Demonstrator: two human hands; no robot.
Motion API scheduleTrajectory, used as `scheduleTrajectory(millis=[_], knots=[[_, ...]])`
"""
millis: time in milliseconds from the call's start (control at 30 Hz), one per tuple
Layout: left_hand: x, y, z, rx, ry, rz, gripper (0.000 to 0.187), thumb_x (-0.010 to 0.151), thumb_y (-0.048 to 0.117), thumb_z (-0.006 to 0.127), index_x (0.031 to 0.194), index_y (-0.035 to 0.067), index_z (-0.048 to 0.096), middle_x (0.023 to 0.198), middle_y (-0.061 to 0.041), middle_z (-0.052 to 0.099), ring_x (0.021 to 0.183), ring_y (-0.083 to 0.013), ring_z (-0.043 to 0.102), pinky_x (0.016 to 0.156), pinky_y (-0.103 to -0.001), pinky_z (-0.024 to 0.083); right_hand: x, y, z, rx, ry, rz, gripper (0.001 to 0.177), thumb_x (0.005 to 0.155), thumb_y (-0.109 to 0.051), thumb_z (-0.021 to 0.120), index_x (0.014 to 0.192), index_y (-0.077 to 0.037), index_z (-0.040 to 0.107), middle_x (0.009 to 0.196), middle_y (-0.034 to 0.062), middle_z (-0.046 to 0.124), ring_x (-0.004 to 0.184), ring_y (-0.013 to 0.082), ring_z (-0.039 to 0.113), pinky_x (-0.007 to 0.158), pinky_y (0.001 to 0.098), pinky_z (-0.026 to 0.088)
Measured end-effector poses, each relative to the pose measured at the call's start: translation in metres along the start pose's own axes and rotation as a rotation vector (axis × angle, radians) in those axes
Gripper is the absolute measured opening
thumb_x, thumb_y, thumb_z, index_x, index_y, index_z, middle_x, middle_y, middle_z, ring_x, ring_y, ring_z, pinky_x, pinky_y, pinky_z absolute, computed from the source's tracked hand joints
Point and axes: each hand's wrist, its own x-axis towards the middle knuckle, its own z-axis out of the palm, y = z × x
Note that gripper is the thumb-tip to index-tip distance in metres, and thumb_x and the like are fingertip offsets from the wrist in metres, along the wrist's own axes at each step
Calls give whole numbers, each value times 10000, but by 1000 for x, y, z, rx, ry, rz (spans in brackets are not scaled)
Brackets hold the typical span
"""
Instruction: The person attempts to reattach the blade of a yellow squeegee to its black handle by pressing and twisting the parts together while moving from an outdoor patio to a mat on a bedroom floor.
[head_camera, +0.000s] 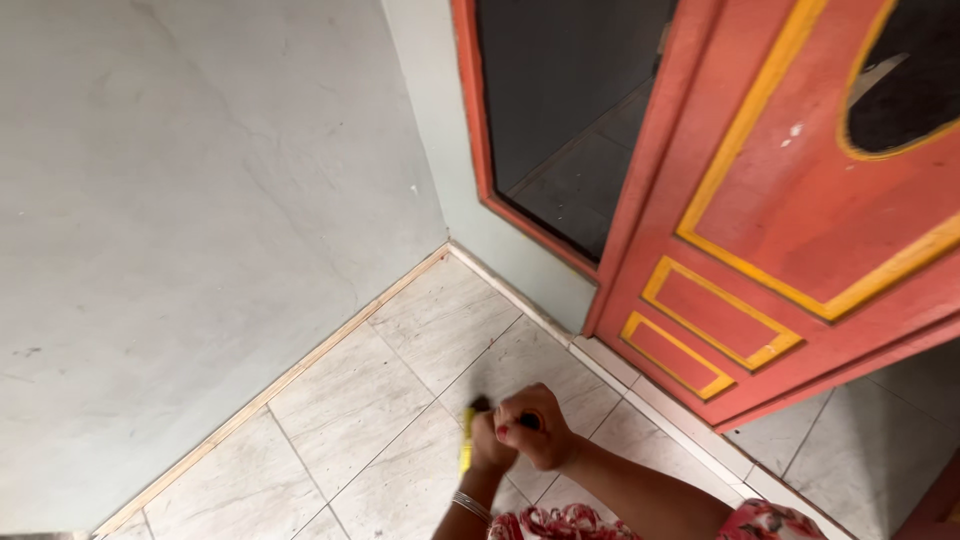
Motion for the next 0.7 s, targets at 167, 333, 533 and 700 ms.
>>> scheduleTrajectory(millis=[167,333,533,700], knots=[[24,62,-63,233,116,-67,214,844,247,684,775,56,749,657,-163,718,531,-314,704,528,-419,556,26,32,-8,265,24,251,299,902,-26,505,608,-43,452,504,58,468,412,149,410,411,324,362],[56,141,-63,286,58,-94,189,845,192,670,751,53,755,654,-190,697,529,-328,652,537,-428,535,66,-12,-50,310,122,265,295,886,39,404,619,-84,383,490,56,374,417,116,308,416,327,314],[73,207,-27,40,-213,-54,279,916,239,689,772,3,716,654,-173,683,544,-276,657,559,-415,532,108,-111,-59,121,269,357,352,914,39,464,600,-66,346,488,15,362,424,79,276,406,308,280],[90,131,39,-183,-134,383,218,917,224,702,949,10,671,832,-172,691,722,-284,683,655,-400,550,105,-76,-38,-344,241,251,336,842,8,611,593,-62,396,506,-17,368,445,67,323,411,283,255]])
